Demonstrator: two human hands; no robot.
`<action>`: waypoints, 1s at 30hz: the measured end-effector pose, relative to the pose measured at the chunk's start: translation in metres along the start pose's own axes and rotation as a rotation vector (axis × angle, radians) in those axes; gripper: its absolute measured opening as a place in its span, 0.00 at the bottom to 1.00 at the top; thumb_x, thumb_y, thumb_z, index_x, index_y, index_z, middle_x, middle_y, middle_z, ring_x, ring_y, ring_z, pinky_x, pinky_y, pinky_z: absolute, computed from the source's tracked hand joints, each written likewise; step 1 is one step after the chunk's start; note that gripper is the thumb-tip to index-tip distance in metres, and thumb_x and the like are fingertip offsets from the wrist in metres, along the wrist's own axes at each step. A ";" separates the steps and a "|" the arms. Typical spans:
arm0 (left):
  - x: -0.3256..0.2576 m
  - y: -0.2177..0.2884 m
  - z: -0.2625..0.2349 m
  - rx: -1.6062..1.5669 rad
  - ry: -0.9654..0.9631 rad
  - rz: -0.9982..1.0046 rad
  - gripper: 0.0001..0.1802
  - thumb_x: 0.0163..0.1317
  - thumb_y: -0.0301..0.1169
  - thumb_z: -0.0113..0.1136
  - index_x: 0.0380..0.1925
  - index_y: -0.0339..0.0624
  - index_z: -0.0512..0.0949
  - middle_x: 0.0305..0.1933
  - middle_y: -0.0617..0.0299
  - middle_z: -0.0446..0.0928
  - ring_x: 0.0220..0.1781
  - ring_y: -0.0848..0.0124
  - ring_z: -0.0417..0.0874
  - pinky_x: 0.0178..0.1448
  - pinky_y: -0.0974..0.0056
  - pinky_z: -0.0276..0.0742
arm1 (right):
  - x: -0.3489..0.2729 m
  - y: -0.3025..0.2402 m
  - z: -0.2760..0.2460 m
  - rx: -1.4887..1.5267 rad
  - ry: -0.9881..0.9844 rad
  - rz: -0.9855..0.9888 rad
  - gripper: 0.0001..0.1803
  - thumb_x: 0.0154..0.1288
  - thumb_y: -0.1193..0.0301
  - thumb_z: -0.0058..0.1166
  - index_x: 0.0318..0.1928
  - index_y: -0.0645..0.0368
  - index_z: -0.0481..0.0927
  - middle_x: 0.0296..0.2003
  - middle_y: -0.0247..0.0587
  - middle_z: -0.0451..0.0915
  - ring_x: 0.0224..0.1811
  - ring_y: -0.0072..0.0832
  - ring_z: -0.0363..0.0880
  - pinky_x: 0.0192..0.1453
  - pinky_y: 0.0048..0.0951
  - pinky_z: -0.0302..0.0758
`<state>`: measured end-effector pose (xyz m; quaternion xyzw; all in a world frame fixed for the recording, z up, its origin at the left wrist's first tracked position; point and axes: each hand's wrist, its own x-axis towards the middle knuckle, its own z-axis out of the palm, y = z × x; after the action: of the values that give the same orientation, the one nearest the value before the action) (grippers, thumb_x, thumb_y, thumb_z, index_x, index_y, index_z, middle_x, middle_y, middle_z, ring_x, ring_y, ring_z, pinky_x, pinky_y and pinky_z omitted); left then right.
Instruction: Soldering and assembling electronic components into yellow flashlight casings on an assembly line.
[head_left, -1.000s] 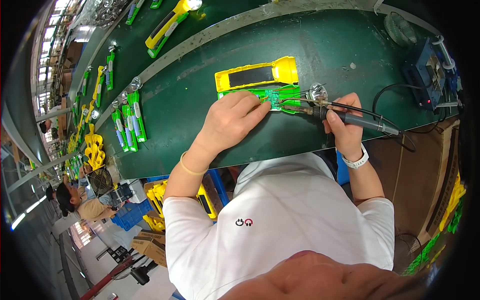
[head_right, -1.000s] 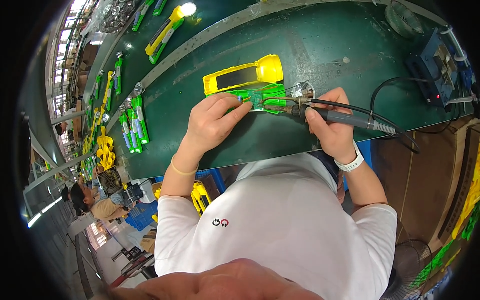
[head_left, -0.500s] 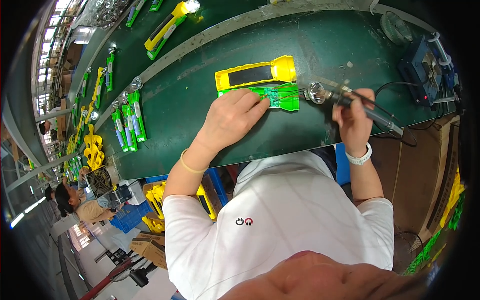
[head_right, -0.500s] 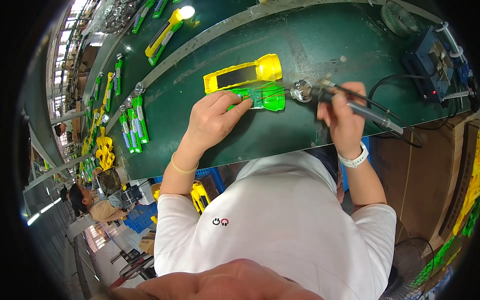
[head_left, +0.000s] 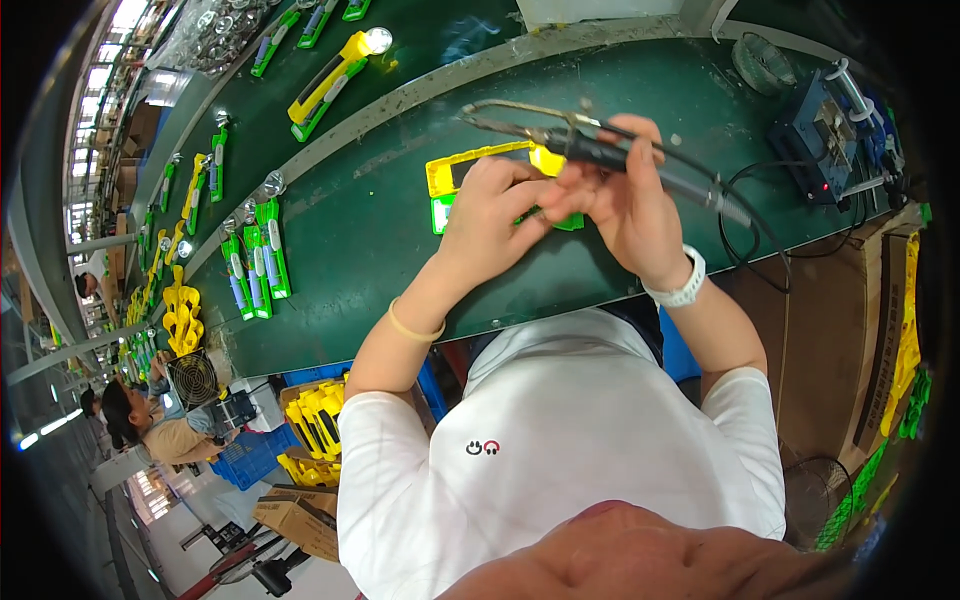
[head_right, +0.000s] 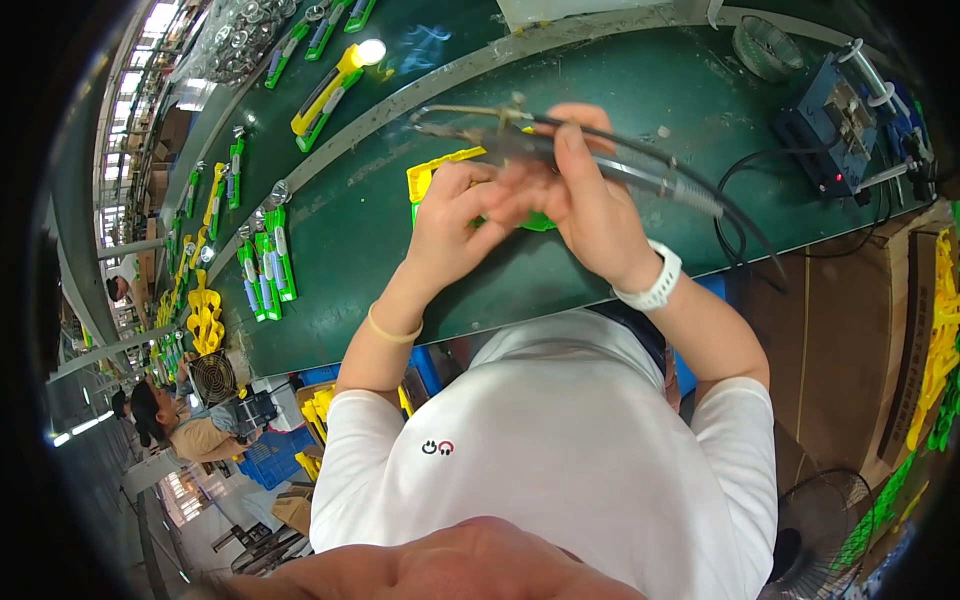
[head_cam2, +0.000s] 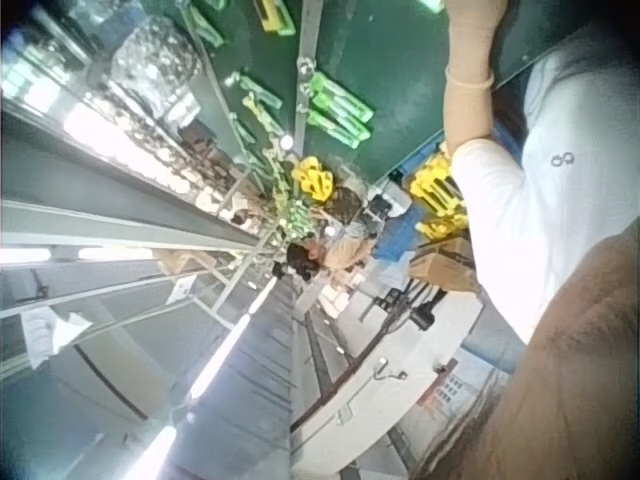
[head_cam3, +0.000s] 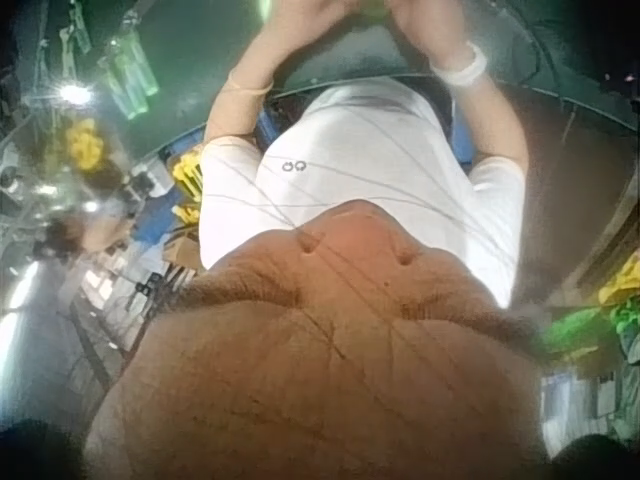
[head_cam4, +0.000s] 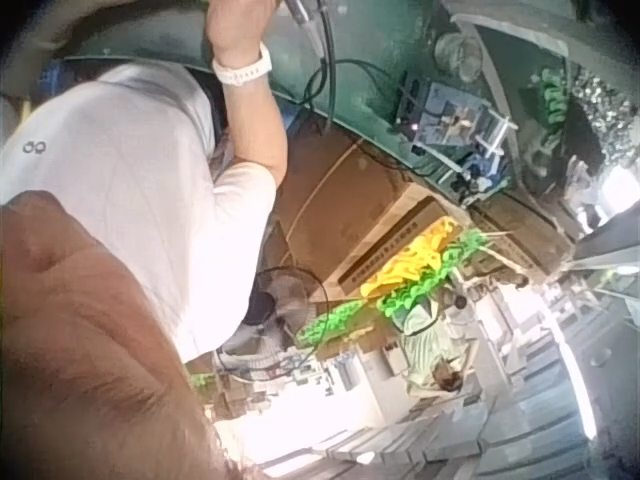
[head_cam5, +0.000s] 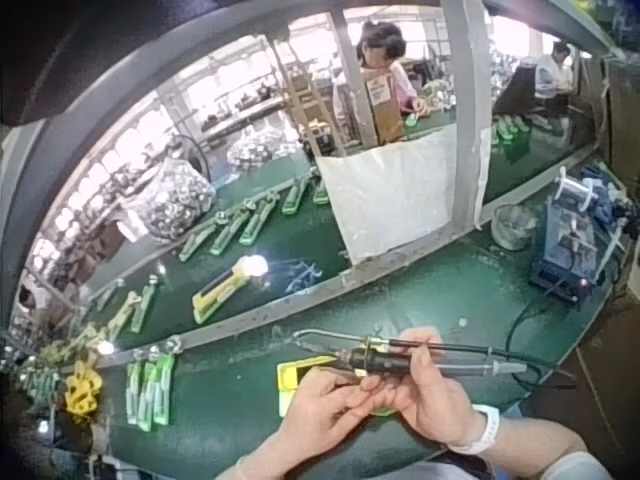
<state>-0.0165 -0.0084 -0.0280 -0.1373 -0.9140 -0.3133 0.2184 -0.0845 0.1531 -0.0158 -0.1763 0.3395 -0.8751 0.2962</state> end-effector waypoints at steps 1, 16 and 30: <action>0.000 -0.006 0.003 -0.030 -0.006 0.004 0.14 0.46 0.29 0.65 0.36 0.41 0.79 0.30 0.59 0.75 0.34 0.59 0.75 0.42 0.60 0.71 | 0.009 0.003 -0.005 0.043 -0.110 -0.043 0.20 0.73 0.54 0.27 0.56 0.52 0.57 0.39 0.53 0.73 0.38 0.44 0.79 0.41 0.40 0.80; -0.016 -0.025 -0.012 0.058 -0.083 -0.093 0.06 0.52 0.24 0.59 0.29 0.39 0.73 0.32 0.56 0.73 0.37 0.59 0.74 0.43 0.60 0.69 | 0.027 0.017 -0.058 -0.385 0.095 0.110 0.17 0.73 0.57 0.32 0.53 0.54 0.58 0.43 0.44 0.75 0.53 0.37 0.75 0.54 0.34 0.72; -0.014 -0.023 -0.009 -0.046 -0.090 -0.313 0.06 0.50 0.25 0.63 0.30 0.41 0.81 0.26 0.59 0.78 0.30 0.65 0.79 0.35 0.64 0.75 | -0.011 -0.007 -0.076 -0.374 0.220 -0.110 0.12 0.63 0.70 0.53 0.41 0.58 0.65 0.28 0.36 0.69 0.20 0.20 0.68 0.24 0.19 0.65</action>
<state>-0.0106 -0.0329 -0.0399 -0.0123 -0.9256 -0.3578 0.1225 -0.1177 0.2011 -0.0661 -0.1498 0.5163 -0.8256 0.1714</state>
